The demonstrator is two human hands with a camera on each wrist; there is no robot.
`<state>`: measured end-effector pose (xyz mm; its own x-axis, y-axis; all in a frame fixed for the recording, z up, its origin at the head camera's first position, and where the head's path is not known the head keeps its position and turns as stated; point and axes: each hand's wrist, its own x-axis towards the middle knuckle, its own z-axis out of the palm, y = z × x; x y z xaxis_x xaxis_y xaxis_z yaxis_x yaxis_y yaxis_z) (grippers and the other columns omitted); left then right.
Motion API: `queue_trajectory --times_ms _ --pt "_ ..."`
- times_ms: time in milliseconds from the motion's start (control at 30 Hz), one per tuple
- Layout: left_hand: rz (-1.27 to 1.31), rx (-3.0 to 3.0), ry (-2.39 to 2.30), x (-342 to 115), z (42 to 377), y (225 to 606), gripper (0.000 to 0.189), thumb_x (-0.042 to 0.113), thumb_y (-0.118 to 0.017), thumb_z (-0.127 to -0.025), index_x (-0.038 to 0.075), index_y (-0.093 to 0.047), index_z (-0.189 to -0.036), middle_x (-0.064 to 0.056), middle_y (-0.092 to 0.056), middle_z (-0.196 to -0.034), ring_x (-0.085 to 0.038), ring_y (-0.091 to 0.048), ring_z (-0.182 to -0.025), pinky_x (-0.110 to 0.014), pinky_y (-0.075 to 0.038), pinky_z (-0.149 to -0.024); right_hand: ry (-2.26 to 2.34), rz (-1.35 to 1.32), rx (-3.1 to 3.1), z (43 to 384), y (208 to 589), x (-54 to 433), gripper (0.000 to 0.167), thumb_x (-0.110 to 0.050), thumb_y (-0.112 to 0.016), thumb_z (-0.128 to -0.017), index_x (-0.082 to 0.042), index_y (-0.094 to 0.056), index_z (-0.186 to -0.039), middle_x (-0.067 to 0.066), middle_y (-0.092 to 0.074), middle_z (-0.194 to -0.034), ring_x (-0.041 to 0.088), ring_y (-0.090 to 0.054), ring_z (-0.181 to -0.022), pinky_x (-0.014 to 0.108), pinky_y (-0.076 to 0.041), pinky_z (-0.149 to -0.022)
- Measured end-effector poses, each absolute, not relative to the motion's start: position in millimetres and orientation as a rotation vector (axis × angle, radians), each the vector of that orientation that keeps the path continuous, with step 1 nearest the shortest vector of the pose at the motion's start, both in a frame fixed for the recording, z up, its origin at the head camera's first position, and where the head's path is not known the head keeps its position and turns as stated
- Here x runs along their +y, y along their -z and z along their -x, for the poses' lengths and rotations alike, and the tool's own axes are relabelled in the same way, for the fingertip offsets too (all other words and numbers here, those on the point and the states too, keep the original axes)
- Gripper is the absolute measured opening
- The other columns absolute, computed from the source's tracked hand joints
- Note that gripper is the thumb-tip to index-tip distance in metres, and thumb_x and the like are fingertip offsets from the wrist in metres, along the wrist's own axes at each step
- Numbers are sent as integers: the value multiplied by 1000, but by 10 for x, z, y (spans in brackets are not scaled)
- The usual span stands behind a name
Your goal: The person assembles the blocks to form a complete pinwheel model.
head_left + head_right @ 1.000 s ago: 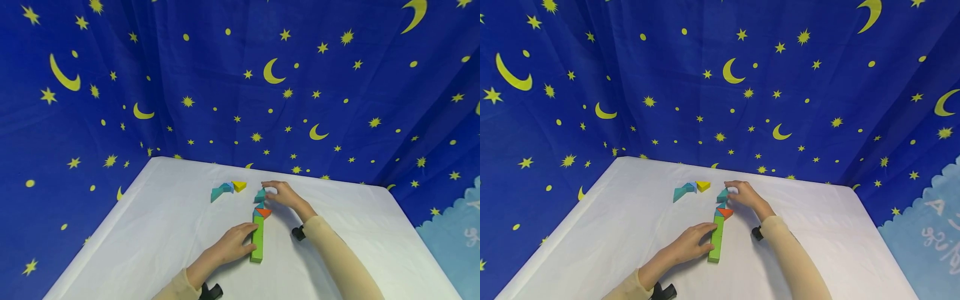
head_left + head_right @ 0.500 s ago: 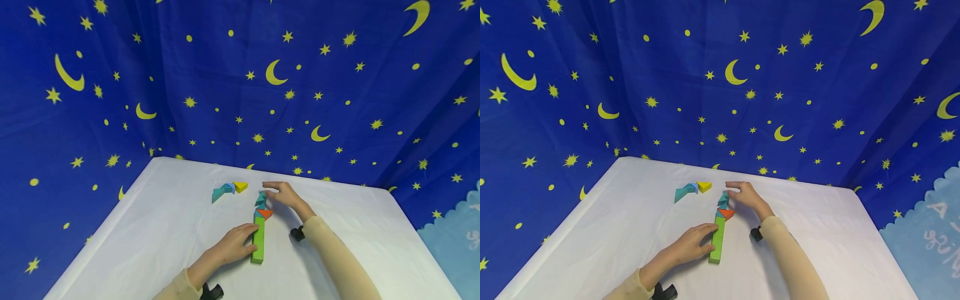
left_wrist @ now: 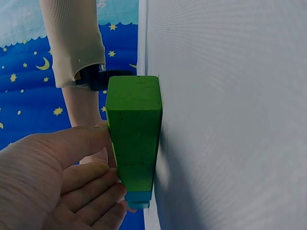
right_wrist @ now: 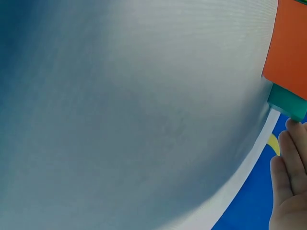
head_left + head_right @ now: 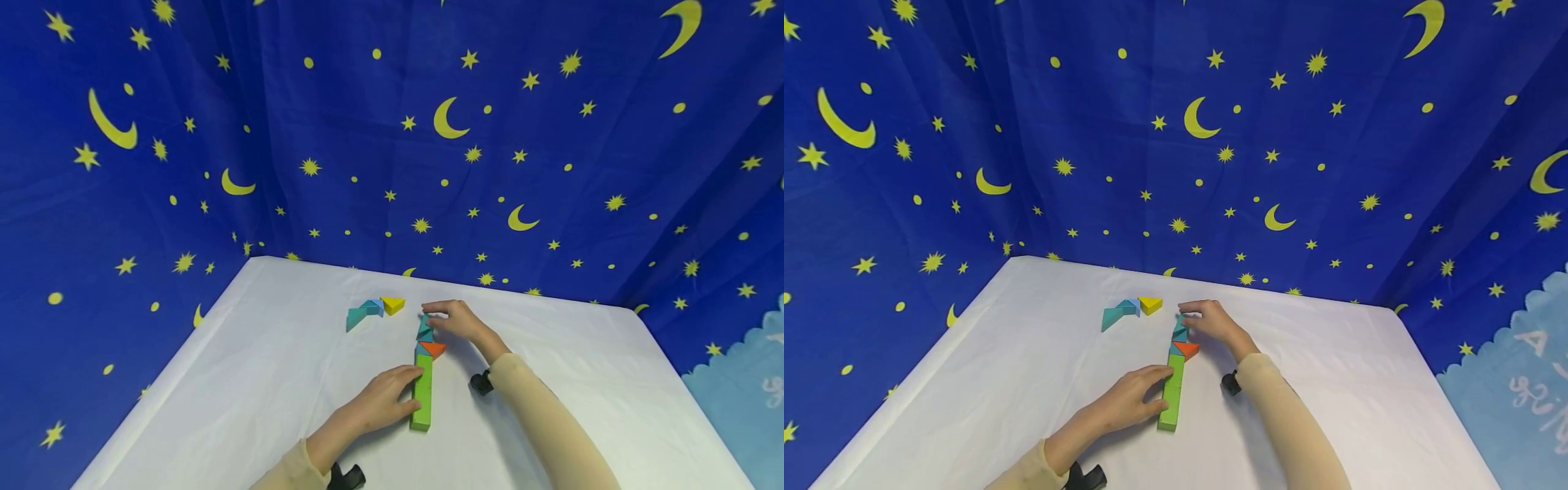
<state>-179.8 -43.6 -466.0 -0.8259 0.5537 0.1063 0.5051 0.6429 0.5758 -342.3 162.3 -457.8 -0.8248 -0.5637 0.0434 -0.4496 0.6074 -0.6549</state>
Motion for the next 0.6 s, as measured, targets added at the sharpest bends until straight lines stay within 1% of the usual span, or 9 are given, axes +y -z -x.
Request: queue_trajectory --times_ms 600 --pt "-875 2751 -939 -433 1797 4649 55 26 -67 -89 4 -49 -135 -8 -50 -136 -19 -44 -126 -33 -37 -104 992 898 2603 3346 4529 1582 37 -9 -64 -89 -4 -61 -126 7 -63 -121 26 -52 -120 47 -40 -100"
